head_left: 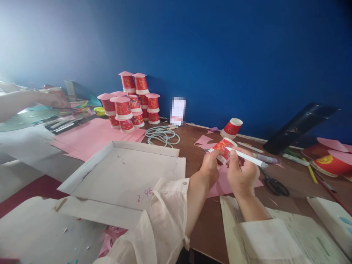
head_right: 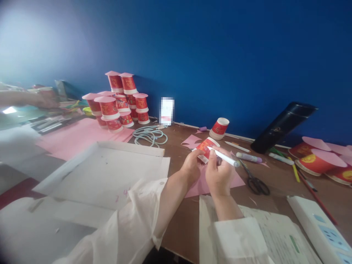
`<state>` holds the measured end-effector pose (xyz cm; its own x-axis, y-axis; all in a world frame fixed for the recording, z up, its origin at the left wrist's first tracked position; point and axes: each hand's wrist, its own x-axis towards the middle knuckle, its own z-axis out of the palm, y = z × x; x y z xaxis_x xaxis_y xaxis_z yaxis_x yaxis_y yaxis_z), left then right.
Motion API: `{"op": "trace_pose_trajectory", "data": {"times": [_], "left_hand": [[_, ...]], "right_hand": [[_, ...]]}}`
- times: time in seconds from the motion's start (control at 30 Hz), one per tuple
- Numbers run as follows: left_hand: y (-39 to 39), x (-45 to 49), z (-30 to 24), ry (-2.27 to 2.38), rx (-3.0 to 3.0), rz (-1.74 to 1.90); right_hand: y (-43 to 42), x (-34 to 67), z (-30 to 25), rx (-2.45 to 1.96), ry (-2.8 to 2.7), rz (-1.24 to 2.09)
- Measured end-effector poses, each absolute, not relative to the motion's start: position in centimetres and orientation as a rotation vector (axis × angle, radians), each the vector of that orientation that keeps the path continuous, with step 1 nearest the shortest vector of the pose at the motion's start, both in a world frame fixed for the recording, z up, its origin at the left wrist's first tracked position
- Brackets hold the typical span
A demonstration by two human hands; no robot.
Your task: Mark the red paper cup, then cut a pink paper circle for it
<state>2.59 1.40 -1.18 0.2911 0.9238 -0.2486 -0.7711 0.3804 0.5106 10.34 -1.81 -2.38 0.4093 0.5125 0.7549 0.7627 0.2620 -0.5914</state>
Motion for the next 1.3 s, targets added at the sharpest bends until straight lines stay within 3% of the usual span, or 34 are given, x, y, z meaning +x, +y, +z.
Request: {"op": "trace_pose_trajectory", "data": {"times": [1.3], "left_hand": [[1.54, 2.27, -0.77, 0.569, 0.236, 1.108]], "right_hand": [[-2.03, 10.17, -2.09, -1.446, -1.241, -0.231]]}}
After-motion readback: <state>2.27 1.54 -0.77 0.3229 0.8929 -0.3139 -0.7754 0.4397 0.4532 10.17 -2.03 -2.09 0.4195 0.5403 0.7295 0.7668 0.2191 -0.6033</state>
